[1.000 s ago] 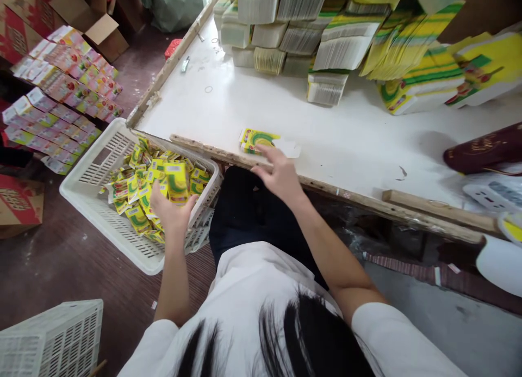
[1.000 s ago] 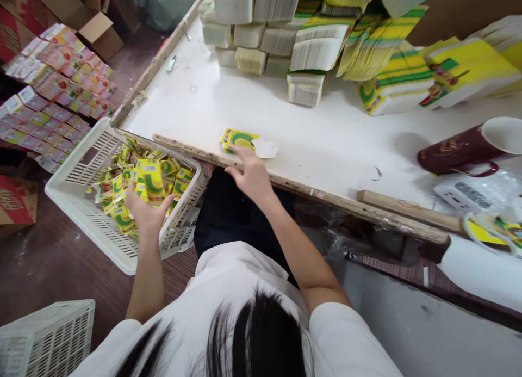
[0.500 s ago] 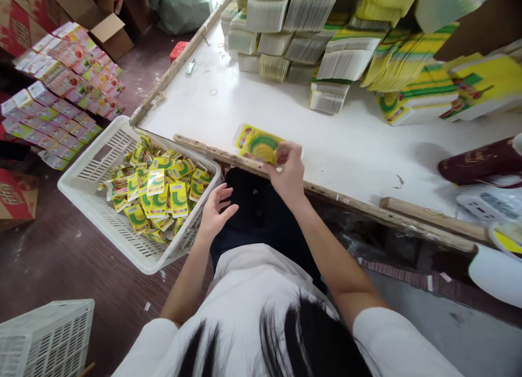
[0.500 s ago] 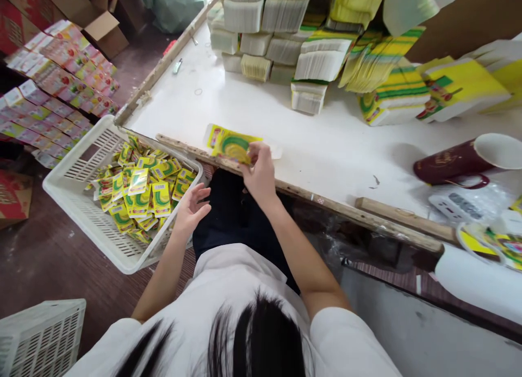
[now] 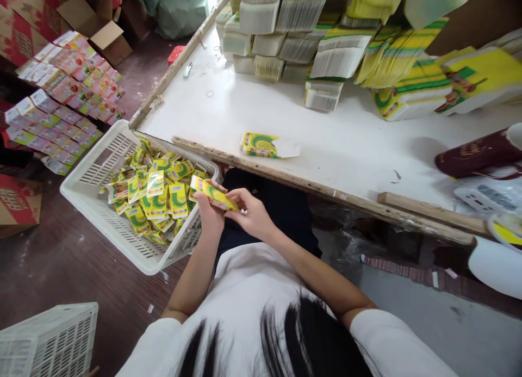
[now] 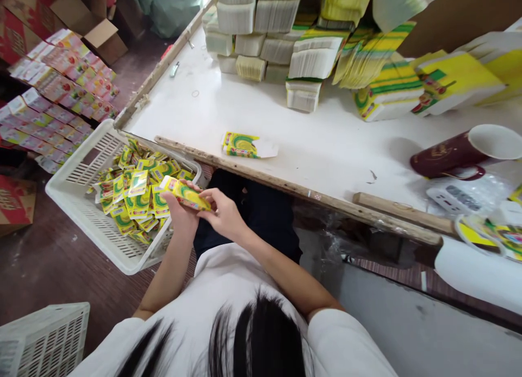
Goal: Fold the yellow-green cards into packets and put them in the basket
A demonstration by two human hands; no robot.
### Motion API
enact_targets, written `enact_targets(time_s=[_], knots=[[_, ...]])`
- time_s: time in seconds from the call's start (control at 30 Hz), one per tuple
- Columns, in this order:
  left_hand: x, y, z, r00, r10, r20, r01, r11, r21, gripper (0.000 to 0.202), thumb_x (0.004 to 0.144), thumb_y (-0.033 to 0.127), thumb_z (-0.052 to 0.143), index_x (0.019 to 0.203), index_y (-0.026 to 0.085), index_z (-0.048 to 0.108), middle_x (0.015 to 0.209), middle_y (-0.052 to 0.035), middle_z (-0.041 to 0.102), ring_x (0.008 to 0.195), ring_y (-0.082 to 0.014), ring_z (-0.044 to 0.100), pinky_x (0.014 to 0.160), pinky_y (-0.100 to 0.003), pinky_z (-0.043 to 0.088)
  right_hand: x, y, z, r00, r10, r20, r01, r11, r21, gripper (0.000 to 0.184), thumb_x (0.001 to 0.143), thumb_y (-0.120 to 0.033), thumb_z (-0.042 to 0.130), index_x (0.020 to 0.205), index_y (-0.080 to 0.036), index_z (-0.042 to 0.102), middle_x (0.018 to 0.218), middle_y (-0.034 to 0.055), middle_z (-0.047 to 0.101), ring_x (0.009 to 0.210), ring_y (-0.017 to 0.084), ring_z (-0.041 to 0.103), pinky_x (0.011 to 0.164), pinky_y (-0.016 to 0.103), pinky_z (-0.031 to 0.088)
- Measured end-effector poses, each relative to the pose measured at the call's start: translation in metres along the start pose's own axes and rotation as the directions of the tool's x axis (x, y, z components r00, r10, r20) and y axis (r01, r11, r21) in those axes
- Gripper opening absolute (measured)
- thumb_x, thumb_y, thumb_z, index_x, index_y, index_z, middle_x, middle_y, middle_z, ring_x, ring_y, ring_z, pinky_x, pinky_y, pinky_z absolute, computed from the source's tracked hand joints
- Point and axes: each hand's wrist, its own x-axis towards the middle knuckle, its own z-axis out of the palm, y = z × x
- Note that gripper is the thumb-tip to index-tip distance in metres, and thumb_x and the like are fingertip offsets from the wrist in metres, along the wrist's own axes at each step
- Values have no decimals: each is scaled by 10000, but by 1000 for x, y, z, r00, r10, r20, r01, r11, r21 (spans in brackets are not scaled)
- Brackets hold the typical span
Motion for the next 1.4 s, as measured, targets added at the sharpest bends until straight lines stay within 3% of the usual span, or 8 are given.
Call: enact_targets(time_s=[0.2, 0.4, 0.6, 0.77, 0.83, 0.97, 1.2, 1.4], knots=[[-2, -13, -28, 999, 31, -39, -21, 972, 235, 429, 635, 525, 859, 814, 190, 658, 824, -10, 713, 751, -142, 677, 767, -281, 561, 10, 3, -28, 999, 5, -50, -8, 998, -59, 106, 845, -298, 684, 887, -203, 707, 784, 7, 713, 649, 148, 624, 611, 279, 507], [18, 30, -56, 930, 189, 315, -340, 768, 543, 807, 667, 624, 797, 1333, 255, 531, 1395, -130, 590, 1306, -294, 567, 1090, -429, 453, 18, 1, -56, 943, -331, -22, 256, 769, -585, 184, 927, -194, 607, 883, -249, 778, 858, 47, 741, 849, 204, 629, 828, 374, 507], [8, 37, -42, 772, -244, 586, -456, 429, 779, 833, 662, 419, 844, 1374, 213, 463, 1336, -130, 597, 1206, -297, 609, 1034, -437, 483, 11, -3, -38, 869, -416, 270, 492, 654, -574, 219, 968, -221, 556, 1015, -308, 752, 1009, 21, 742, 1096, 209, 628, 1150, 474, 371], [-10, 15, -36, 851, -162, 499, -430, 330, 840, 662, 745, 300, 733, 1327, 204, 431, 1092, -59, 647, 940, -217, 664, 847, -355, 542, 7, 2, -21, 961, -217, -171, 164, 946, -279, 639, 885, -455, 655, 1454, -227, 476, 1482, 141, 513, 1408, 312, 441, 1183, 532, 355], [-16, 9, -35, 813, -99, 573, -512, 345, 786, 735, 754, 277, 720, 1389, 212, 355, 1172, -82, 623, 979, -217, 661, 858, -349, 541, 7, 6, -16, 993, 41, -108, -35, 998, 51, 657, 878, -515, 638, 1449, -235, 471, 1431, 130, 567, 1337, 299, 531, 1122, 505, 444], [-25, 1, -31, 697, 63, 714, -686, 349, 639, 724, 765, 206, 684, 1389, 226, 318, 1288, -121, 545, 1181, -251, 598, 934, -367, 522, 5, 13, -13, 905, 312, 290, -416, 792, 447, 607, 822, -565, 695, 1335, -263, 580, 1305, 86, 671, 1209, 273, 640, 1026, 459, 539], [-22, 6, -31, 784, -133, 607, -523, 385, 760, 513, 734, 217, 695, 1150, 243, 396, 939, 5, 587, 783, -161, 642, 698, -289, 524, -3, 14, -18, 973, 123, 195, -169, 957, 237, 762, 839, -554, 681, 1503, -270, 437, 1543, 99, 477, 1398, 299, 483, 1179, 494, 372], [-17, -5, -34, 852, 22, 523, -491, 381, 784, 800, 678, 214, 742, 1326, 223, 271, 1207, -126, 549, 1019, -243, 651, 830, -380, 550, -2, 10, -19, 982, -140, 123, 156, 980, -124, 556, 901, -121, 481, 1428, -284, 557, 1488, 43, 548, 1386, 211, 507, 1184, 399, 390]])
